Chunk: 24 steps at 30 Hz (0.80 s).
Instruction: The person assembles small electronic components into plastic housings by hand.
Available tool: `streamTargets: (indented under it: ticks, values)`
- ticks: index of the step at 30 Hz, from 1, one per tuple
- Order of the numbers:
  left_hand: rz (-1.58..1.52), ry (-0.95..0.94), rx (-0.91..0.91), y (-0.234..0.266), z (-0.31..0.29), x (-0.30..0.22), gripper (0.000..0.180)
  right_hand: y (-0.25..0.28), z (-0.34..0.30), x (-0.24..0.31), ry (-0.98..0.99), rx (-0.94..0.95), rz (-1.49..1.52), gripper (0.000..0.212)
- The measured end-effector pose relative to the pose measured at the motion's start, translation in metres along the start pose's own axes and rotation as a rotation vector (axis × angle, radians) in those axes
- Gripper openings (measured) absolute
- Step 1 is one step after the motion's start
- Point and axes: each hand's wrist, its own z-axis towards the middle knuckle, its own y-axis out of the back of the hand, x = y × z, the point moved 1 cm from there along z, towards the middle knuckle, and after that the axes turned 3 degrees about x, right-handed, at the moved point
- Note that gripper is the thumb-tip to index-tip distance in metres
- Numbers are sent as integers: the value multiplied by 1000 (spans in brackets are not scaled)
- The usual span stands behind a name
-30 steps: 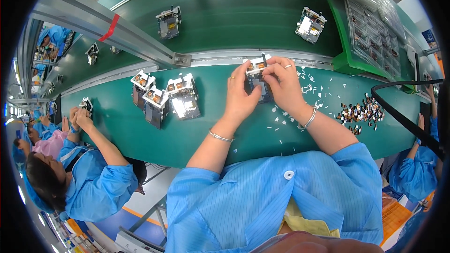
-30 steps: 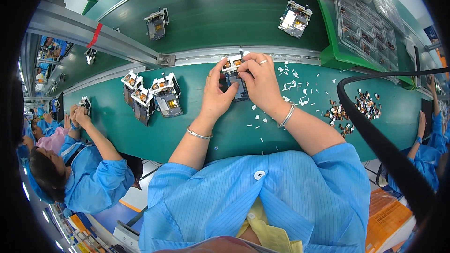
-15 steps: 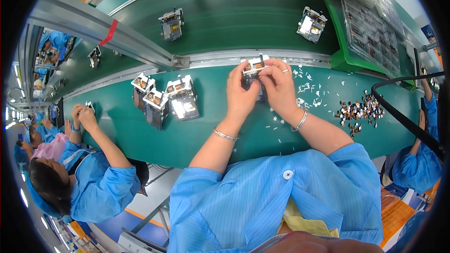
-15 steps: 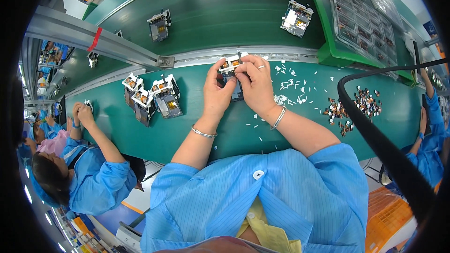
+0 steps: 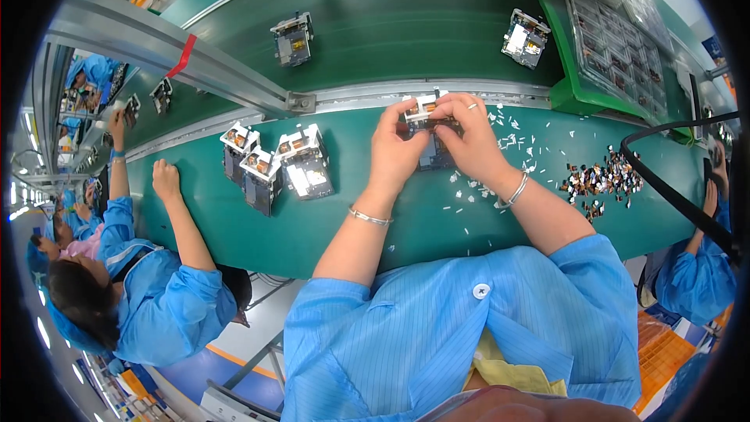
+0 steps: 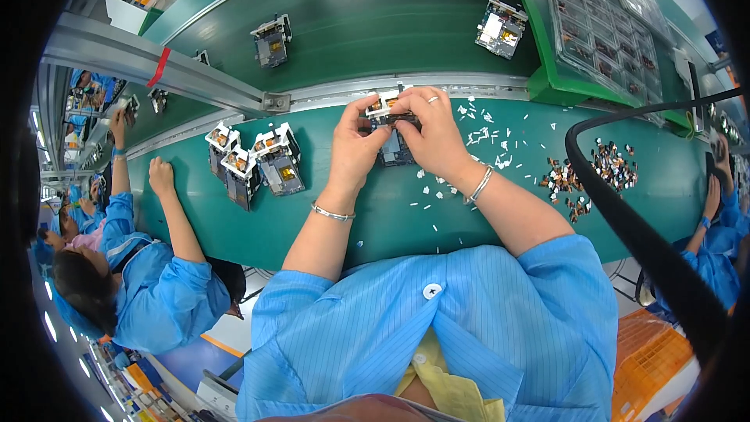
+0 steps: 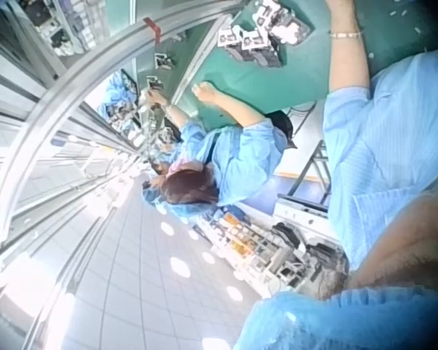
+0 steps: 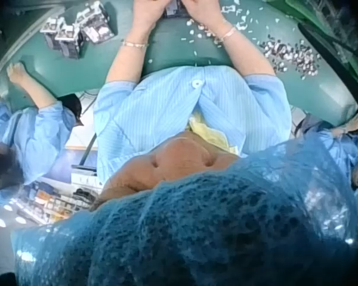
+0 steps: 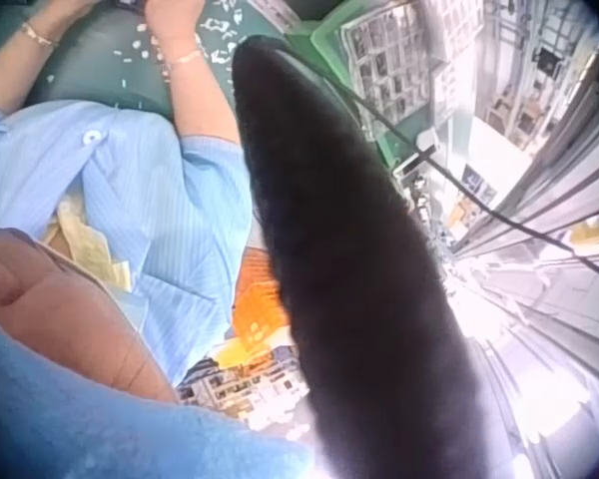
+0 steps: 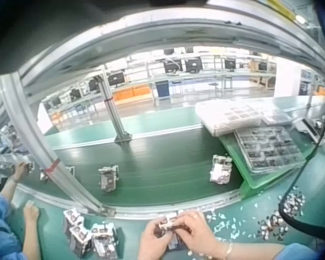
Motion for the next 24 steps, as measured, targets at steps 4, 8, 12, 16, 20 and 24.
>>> streamTargets:
  ticks: [4, 8, 12, 16, 20, 24]
  values:
    - [20, 32, 0, 0, 1, -2, 48, 1, 2, 0, -31, 3, 20, 30]
    - [-31, 48, 9, -1, 1, -4, 48, -8, 2, -4, -72, 23, -60, 36]
    - [21, -26, -10, -2, 3, 0, 47, -13, 5, 3, -66, 9, -108, 36]
    - [-7, -14, -20, -1, 2, 9, 47, -8, 9, -9, -24, 66, -73, 37]
    - [57, 48, 67, 5, 3, 6, 57, 0, 18, -13, -57, 120, 8, 32]
    - [120, -100, -74, 23, 20, -2, 68, 24, 56, -24, -69, 78, -32, 28]
